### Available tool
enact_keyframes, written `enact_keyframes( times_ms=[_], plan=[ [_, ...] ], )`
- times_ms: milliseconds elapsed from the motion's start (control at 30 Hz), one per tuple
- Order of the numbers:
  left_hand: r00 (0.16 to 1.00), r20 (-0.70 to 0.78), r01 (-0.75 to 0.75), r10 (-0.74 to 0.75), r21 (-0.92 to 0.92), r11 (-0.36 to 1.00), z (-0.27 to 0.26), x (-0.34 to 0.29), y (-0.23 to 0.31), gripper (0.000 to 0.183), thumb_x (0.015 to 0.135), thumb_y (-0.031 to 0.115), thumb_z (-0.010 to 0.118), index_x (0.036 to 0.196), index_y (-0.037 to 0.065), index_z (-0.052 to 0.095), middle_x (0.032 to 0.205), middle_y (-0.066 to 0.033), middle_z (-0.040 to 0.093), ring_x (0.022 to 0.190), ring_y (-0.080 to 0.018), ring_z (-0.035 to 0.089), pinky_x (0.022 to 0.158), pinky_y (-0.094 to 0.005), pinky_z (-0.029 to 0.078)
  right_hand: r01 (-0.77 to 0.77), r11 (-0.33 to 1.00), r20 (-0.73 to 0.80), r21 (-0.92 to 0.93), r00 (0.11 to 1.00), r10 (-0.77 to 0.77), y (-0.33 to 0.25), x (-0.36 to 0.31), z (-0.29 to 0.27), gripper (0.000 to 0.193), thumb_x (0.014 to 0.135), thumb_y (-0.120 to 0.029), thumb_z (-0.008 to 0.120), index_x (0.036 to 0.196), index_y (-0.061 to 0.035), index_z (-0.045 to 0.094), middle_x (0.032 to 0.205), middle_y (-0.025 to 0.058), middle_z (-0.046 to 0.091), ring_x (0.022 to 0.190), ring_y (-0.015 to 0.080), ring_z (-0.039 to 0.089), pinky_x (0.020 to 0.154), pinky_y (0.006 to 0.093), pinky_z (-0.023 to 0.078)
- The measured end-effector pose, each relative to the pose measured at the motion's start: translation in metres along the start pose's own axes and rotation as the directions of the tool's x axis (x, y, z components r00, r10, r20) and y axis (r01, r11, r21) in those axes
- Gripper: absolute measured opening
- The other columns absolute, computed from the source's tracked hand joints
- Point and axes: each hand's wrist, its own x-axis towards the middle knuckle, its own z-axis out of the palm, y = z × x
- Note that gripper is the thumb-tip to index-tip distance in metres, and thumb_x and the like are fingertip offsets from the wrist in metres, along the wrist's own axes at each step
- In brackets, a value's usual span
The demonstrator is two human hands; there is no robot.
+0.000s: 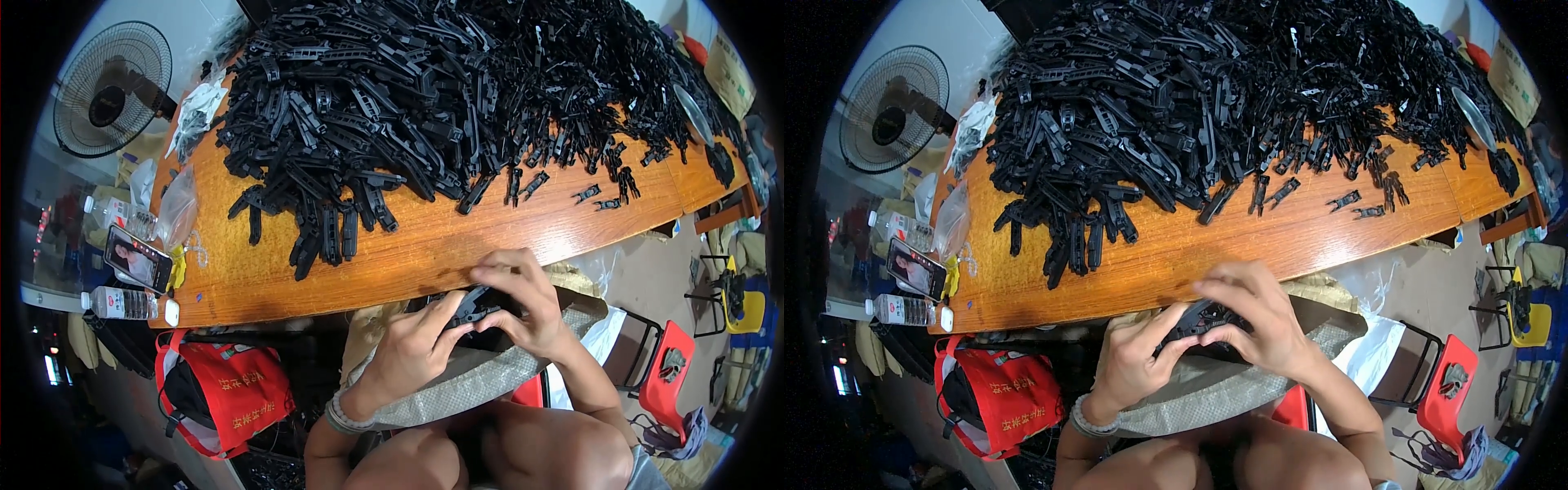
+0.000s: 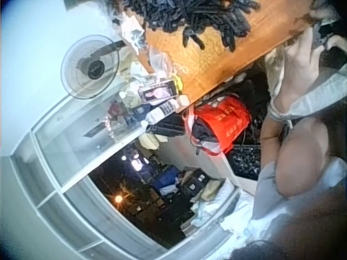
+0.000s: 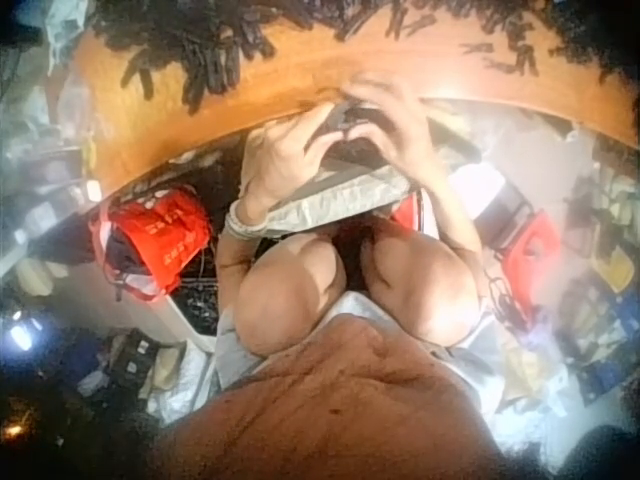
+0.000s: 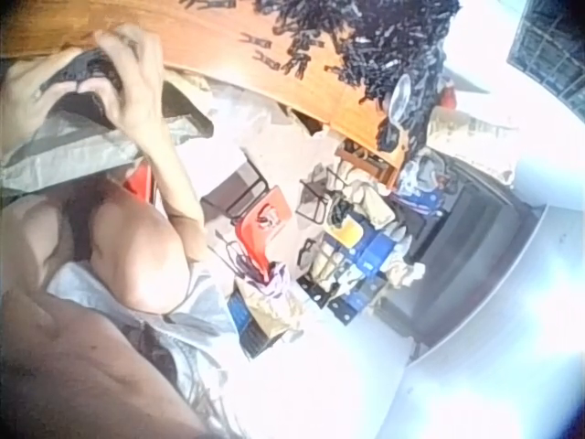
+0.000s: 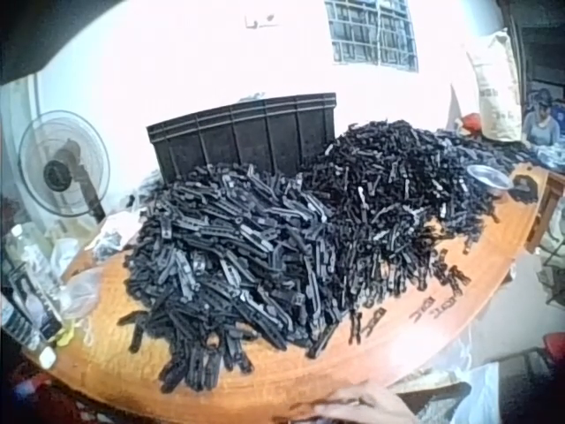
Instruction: The person repeatedly takes plastic pieces from piles on the table, snaps the parts together by hand to assemble small components, and places the assembled items into a sack.
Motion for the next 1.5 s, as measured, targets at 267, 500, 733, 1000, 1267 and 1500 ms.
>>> enact_keyframes(
  times_ms=[267,500,733,1000,1267,1500],
  plan=[
    [0.999,-0.015,-0.037,0.036,-0.039,0.999,0.006,-0.003,-0.003,0.035,0.080,0.002,0.065,0.111,-0.007,0.053,0.094,-0.0222,0.063,0.080,-0.0350,0.065,0.067,-0.0370,0.054,-0.011,0.997,0.096,0.076,0.995,0.003,0.008,-0.011,0.001,0.031,0.069,-0.014,0.076,0.092,0.0017,0.061,0.084,0.0118,0.063,0.073,0.0255,0.058,0.067,0.0335,0.046],
    [1.000,0.007,-0.026,0.027,-0.068,0.997,0.003,0.000,-0.004,0.036,0.080,0.002,0.066,0.112,-0.006,0.054,0.094,-0.0224,0.063,0.081,-0.0348,0.065,0.066,-0.0365,0.054,-0.023,0.998,0.066,0.061,0.998,0.018,0.008,-0.013,0.003,0.027,0.067,-0.009,0.076,0.088,0.0014,0.061,0.079,0.0110,0.063,0.069,0.0239,0.058,0.064,0.0317,0.045],
    [0.999,0.037,-0.015,0.016,-0.031,0.999,0.004,-0.004,-0.009,0.034,0.080,0.003,0.065,0.111,-0.007,0.054,0.095,-0.0216,0.063,0.081,-0.0339,0.065,0.067,-0.0359,0.053,-0.183,0.953,0.114,0.241,0.981,0.160,0.007,-0.011,0.006,0.024,0.070,-0.008,0.075,0.088,0.0000,0.061,0.077,0.0108,0.061,0.068,0.0261,0.058,0.062,0.0327,0.046],
    [0.998,0.050,-0.029,0.031,-0.053,0.998,0.001,0.000,-0.009,0.035,0.080,0.003,0.066,0.111,-0.007,0.054,0.094,-0.0205,0.063,0.079,-0.0332,0.065,0.067,-0.0358,0.053,-0.182,0.964,0.146,0.192,0.977,0.155,0.006,-0.012,0.002,0.024,0.069,-0.005,0.075,0.087,0.0022,0.061,0.081,0.0121,0.063,0.070,0.0239,0.060,0.064,0.0323,0.047],
    [0.999,0.026,-0.038,0.039,-0.063,0.997,0.002,0.002,-0.010,0.035,0.079,0.005,0.067,0.109,-0.007,0.055,0.089,-0.0197,0.063,0.075,-0.0316,0.065,0.063,-0.0352,0.051,-0.238,0.951,0.174,0.198,0.963,0.205,0.006,-0.012,-0.002,0.024,0.069,-0.006,0.076,0.088,0.0016,0.063,0.082,0.0112,0.064,0.072,0.0244,0.060,0.065,0.0321,0.048],
    [1.000,0.011,0.003,-0.002,-0.082,0.997,0.006,0.003,-0.014,0.035,0.079,0.005,0.068,0.109,-0.006,0.056,0.088,-0.0195,0.064,0.076,-0.0327,0.065,0.063,-0.0351,0.051,-0.380,0.902,0.212,0.202,0.917,0.339,0.021,0.012,-0.027,0.023,0.078,-0.016,0.070,0.094,0.0005,0.066,0.089,0.0118,0.065,0.087,0.0229,0.061,0.078,0.0346,0.046]
  ],
)
